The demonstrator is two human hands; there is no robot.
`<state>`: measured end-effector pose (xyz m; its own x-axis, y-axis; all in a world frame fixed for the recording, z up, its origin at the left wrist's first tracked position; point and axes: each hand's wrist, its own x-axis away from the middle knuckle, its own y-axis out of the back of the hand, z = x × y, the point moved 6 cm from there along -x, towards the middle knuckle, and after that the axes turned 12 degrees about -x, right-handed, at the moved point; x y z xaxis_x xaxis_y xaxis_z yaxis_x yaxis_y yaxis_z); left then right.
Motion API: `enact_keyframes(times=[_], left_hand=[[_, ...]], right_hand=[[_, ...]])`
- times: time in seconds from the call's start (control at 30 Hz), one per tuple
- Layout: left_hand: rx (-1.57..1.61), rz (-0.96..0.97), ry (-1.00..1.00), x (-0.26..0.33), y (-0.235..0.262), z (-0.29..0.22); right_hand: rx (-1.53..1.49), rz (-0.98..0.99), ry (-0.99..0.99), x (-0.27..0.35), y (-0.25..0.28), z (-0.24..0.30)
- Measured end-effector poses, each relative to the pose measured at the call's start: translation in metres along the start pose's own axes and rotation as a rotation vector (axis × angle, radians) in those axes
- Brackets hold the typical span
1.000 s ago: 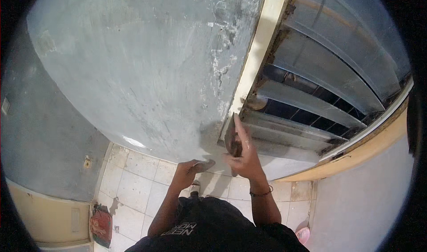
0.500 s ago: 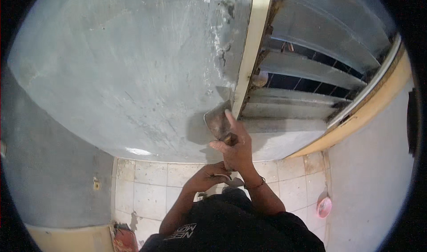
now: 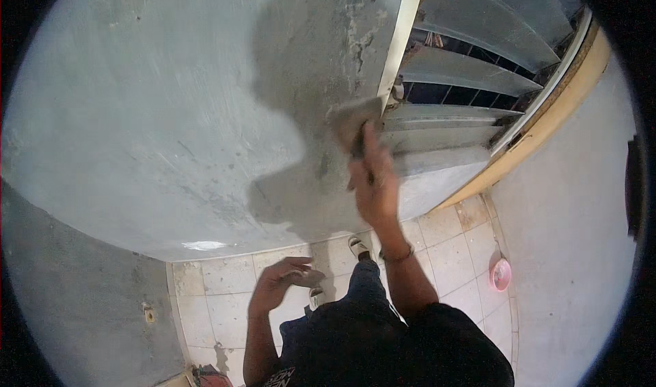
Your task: The person is using a putty knife and a cloth to patch a wall near a window frame.
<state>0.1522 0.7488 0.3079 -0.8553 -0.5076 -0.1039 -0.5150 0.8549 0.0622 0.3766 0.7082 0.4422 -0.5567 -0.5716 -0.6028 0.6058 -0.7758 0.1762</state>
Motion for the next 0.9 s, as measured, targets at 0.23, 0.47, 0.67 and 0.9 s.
enact_keyframes(times=[0.23,0.47,0.67,0.9], left_hand=[[-0.076,-0.3,0.237,0.033,0.049,0.024],[-0.027,-0.39,0.269,0.057,0.059,0.056],[-0.086,-0.46,0.242,0.051,0.069,0.071],[-0.187,-0.407,0.253,0.02,0.06,0.054]], right_hand=[[0.476,-0.213,0.245,-0.04,0.026,0.0],[0.462,-0.277,0.201,-0.038,0.011,-0.01],[0.404,-0.284,0.21,-0.049,0.006,0.005],[0.559,-0.258,0.151,-0.052,0.003,0.022]])
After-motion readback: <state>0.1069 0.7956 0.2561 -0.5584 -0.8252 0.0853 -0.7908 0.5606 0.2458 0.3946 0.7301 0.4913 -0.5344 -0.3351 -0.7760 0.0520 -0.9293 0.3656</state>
